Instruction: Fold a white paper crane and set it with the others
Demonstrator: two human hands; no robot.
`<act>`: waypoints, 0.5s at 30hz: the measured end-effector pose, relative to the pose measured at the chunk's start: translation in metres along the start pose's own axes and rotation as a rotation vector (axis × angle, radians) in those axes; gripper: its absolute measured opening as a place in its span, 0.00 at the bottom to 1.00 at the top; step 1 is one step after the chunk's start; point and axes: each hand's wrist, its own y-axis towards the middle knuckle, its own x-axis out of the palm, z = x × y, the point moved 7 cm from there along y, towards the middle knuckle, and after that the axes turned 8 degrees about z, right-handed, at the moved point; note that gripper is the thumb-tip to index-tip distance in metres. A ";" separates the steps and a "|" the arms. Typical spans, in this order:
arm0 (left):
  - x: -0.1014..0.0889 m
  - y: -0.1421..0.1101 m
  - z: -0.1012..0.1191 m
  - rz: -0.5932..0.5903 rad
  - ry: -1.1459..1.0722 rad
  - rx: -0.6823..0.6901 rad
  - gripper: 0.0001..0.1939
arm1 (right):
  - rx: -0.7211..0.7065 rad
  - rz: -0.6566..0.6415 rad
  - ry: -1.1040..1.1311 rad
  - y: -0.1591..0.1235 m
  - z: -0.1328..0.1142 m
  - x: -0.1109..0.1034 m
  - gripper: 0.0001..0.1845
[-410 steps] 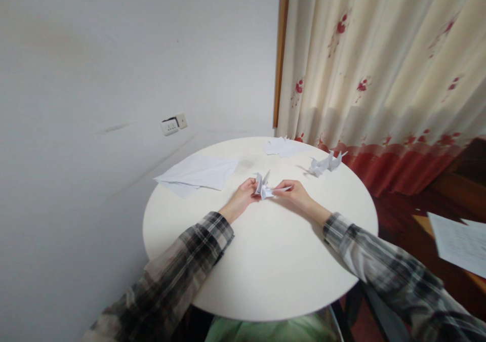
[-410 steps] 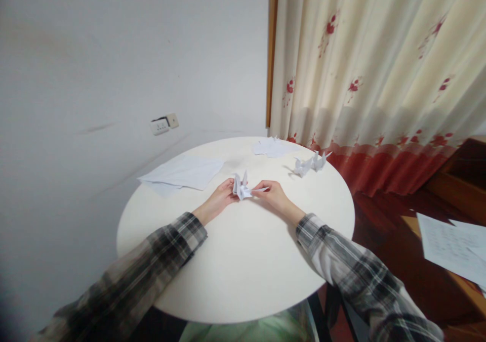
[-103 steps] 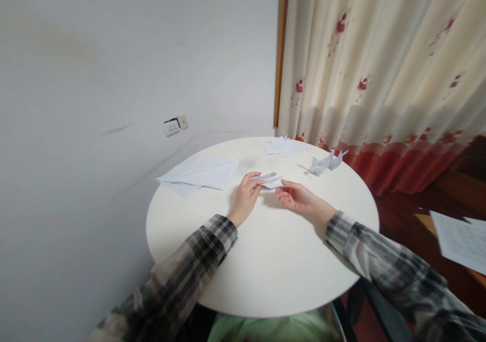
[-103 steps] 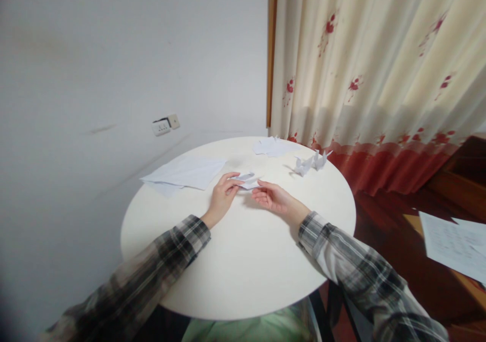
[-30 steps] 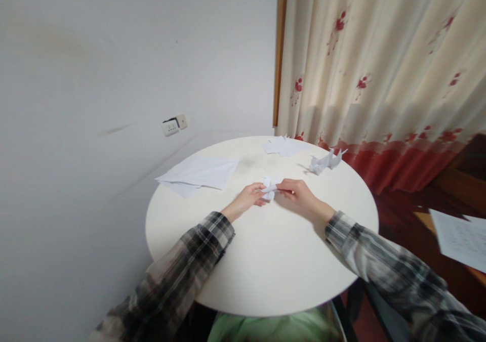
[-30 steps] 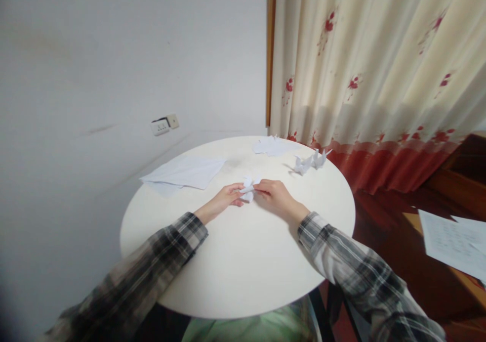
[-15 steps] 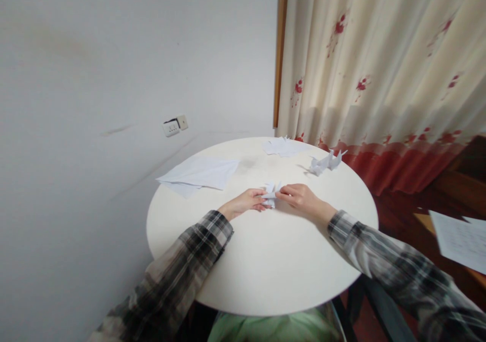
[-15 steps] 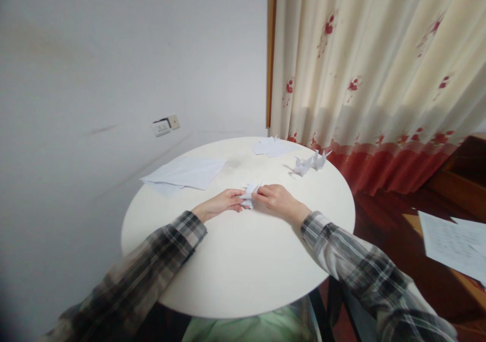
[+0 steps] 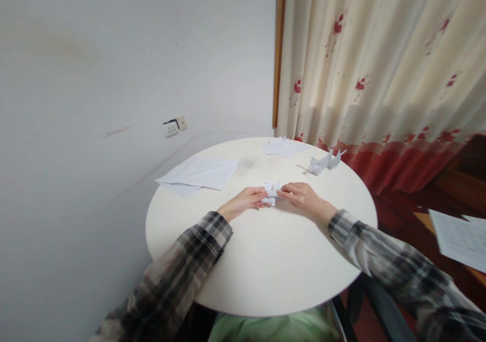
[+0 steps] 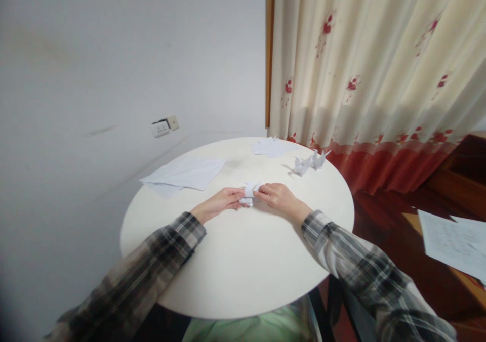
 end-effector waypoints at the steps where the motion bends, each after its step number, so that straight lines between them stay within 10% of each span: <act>1: -0.001 0.000 0.000 0.012 0.004 0.010 0.18 | 0.025 0.013 0.016 0.000 0.001 0.000 0.14; 9: -0.017 0.011 0.007 0.242 0.088 0.172 0.19 | 0.748 0.249 0.535 -0.011 0.042 0.003 0.15; 15: -0.012 0.005 0.019 0.279 0.236 0.407 0.12 | 1.072 0.123 1.063 -0.021 0.041 0.042 0.16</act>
